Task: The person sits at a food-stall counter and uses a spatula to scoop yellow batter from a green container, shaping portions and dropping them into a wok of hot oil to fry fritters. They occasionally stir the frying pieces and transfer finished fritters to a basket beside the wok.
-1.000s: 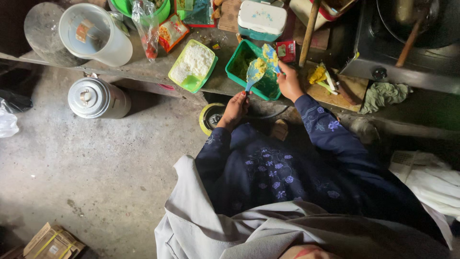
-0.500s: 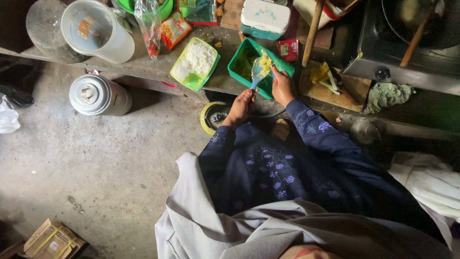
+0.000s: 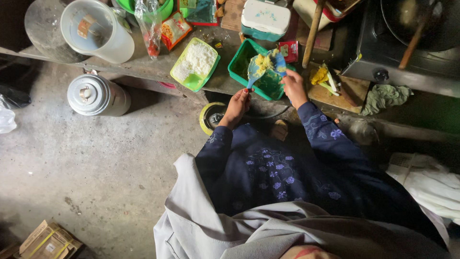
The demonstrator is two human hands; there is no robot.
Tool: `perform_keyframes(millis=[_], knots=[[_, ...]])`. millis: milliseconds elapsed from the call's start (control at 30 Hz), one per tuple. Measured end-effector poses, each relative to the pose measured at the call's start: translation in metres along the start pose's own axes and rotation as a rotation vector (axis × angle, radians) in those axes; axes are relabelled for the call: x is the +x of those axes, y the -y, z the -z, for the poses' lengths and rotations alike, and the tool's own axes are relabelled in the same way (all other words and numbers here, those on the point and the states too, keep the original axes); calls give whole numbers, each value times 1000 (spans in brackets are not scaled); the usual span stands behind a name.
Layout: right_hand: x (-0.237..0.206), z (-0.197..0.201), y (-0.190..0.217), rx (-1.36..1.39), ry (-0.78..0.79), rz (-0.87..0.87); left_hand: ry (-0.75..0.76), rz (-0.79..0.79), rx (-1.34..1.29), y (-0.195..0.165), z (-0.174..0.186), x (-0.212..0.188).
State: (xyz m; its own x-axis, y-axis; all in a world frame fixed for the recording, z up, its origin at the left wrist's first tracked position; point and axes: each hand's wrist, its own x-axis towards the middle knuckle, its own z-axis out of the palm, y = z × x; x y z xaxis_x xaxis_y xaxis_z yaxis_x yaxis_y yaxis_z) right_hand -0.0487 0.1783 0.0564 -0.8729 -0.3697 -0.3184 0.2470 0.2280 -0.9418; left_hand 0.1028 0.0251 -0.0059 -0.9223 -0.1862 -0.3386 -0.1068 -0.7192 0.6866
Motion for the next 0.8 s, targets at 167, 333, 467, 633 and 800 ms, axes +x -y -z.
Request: perform_keyframes(millis=[167, 333, 467, 633, 800], knots=[[-13, -4, 34, -660, -26, 770, -54, -66, 293, 2, -5, 6], [-11, -3, 51, -804, -133, 811, -168, -283, 672, 1, -6, 6], [15, -5, 42, -858, -66, 716, -247, -224, 817, -3, -10, 3], [28, 2, 41, -947, -12, 690, -319, -365, 1016, -3, -12, 2], [25, -1, 50, -1145, 57, 615, -307, -318, 1018, 3, -11, 5]])
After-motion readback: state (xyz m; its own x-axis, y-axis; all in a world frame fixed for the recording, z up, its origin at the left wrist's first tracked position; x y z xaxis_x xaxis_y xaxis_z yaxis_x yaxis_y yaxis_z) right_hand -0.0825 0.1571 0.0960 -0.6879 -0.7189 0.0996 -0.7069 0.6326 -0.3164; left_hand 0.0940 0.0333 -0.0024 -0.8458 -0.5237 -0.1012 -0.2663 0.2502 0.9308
